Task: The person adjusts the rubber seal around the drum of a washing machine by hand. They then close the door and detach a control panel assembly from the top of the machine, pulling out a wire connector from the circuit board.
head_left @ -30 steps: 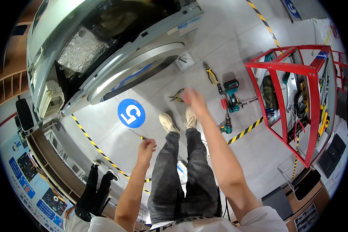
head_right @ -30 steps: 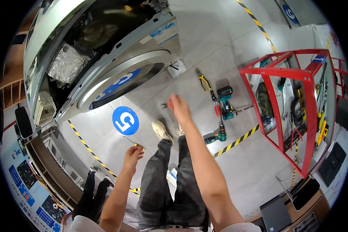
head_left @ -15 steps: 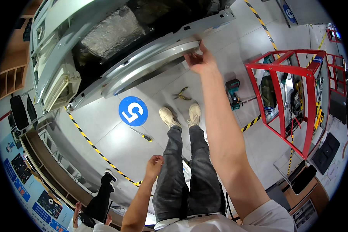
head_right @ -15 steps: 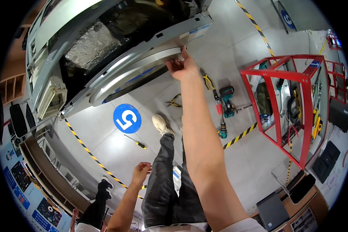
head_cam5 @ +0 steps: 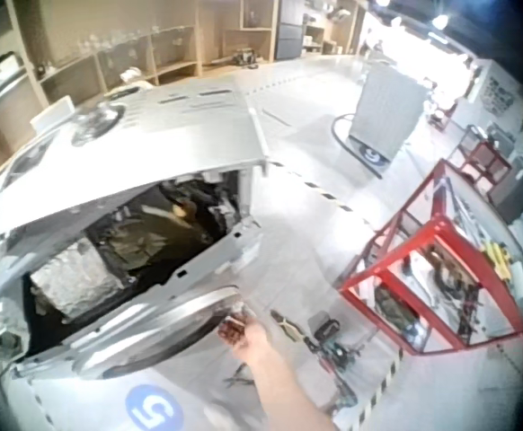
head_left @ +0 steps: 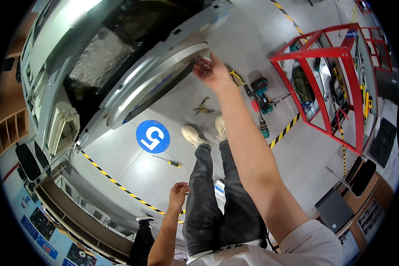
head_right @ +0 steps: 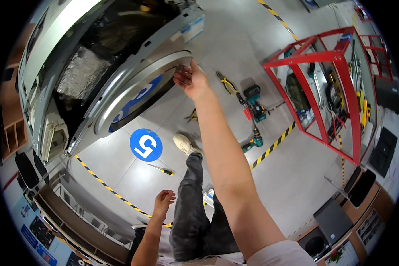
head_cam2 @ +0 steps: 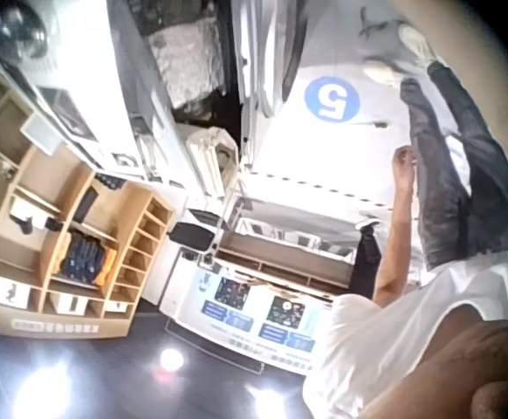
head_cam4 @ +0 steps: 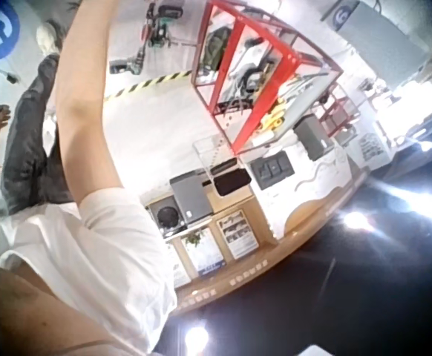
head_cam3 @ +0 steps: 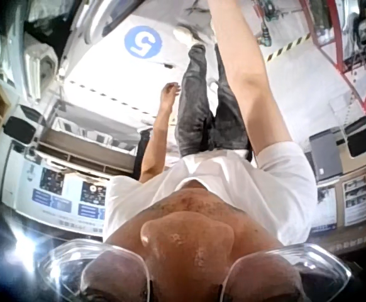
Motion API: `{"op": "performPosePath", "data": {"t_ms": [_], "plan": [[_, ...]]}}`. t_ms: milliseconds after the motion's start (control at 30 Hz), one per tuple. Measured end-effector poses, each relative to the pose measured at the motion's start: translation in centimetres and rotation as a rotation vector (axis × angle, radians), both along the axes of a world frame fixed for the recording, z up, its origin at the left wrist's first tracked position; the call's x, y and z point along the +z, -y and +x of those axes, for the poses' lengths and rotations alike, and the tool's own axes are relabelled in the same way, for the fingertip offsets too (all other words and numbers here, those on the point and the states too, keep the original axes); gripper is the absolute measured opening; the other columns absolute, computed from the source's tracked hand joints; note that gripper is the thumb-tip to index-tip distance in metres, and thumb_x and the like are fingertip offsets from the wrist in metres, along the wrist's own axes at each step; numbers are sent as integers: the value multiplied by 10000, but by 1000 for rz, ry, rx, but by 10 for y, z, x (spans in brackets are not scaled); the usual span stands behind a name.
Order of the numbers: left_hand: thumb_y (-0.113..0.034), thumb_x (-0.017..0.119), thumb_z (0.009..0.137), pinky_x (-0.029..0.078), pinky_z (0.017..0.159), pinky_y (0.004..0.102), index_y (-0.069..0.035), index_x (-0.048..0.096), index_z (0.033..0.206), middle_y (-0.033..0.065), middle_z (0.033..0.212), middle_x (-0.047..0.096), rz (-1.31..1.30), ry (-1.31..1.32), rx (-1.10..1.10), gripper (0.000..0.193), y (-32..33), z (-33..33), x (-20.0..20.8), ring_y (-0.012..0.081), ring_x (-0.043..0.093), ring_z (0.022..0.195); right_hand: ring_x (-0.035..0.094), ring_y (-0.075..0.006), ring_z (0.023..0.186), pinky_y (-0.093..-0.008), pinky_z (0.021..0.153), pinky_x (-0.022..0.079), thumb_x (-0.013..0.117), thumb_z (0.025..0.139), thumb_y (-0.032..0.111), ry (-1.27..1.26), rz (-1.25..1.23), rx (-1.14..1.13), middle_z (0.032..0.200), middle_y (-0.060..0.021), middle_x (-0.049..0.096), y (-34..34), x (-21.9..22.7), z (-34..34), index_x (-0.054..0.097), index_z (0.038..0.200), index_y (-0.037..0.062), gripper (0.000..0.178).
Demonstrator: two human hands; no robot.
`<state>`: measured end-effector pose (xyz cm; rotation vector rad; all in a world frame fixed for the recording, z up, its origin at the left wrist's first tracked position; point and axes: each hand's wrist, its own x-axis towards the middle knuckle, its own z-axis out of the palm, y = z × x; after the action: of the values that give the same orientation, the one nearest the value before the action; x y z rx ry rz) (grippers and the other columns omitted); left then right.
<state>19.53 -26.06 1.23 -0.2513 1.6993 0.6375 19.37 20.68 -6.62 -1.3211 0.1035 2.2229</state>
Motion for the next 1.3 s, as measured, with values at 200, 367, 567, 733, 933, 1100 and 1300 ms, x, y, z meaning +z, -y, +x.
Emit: {"op": "performPosePath", "data": {"t_ms": [200,367,567,733,933,1100,1300], "plan": [[-220,584,941,497,766,293,-30,602,1060,71,970,655,47,-87,-118,225,-33,-4,9,165,634,886,610,-178,708,-353,684,558,591,934,258,195,150,227,831,-72,592,73,-43,78,533,1028,40,245],[-166,598,933,480,749,288,36,611,1044,103,944,641,199,-457,-398,231,-125,-28,34,171,599,855,616,-183,672,-319,617,540,616,890,228,441,-21,366,784,-49,592,190,-83,176,576,951,53,190],[-19,669,820,392,936,434,-4,534,1158,181,1196,525,615,-1396,-1062,364,-287,-66,96,352,459,1153,608,-177,596,-323,563,524,639,891,274,531,-202,406,714,-42,585,281,-80,270,586,903,81,200],[-259,633,899,394,952,459,-15,518,1235,209,1223,526,576,-1954,-1206,431,-395,-101,138,357,493,1146,563,-151,545,-280,503,478,612,911,246,492,-179,303,688,-31,571,251,-70,260,579,893,75,174],[-411,562,925,472,828,472,14,514,1204,242,1073,584,462,-1762,-1383,510,-432,-137,101,398,590,959,561,-137,735,-254,660,468,569,938,193,170,164,359,806,-31,587,138,-22,130,560,1073,11,227],[-431,573,910,502,632,448,-19,547,1040,171,842,613,447,-1819,-1394,433,-436,-134,89,360,612,767,580,-141,790,-267,726,470,553,945,264,138,573,404,905,-52,629,51,40,72,583,1092,16,290],[-403,609,873,502,551,392,-61,544,910,113,764,544,503,-2066,-1392,351,-435,-132,84,285,583,707,605,-124,808,-255,716,474,571,945,253,215,665,355,897,-58,642,30,91,94,594,1066,12,271]]}}
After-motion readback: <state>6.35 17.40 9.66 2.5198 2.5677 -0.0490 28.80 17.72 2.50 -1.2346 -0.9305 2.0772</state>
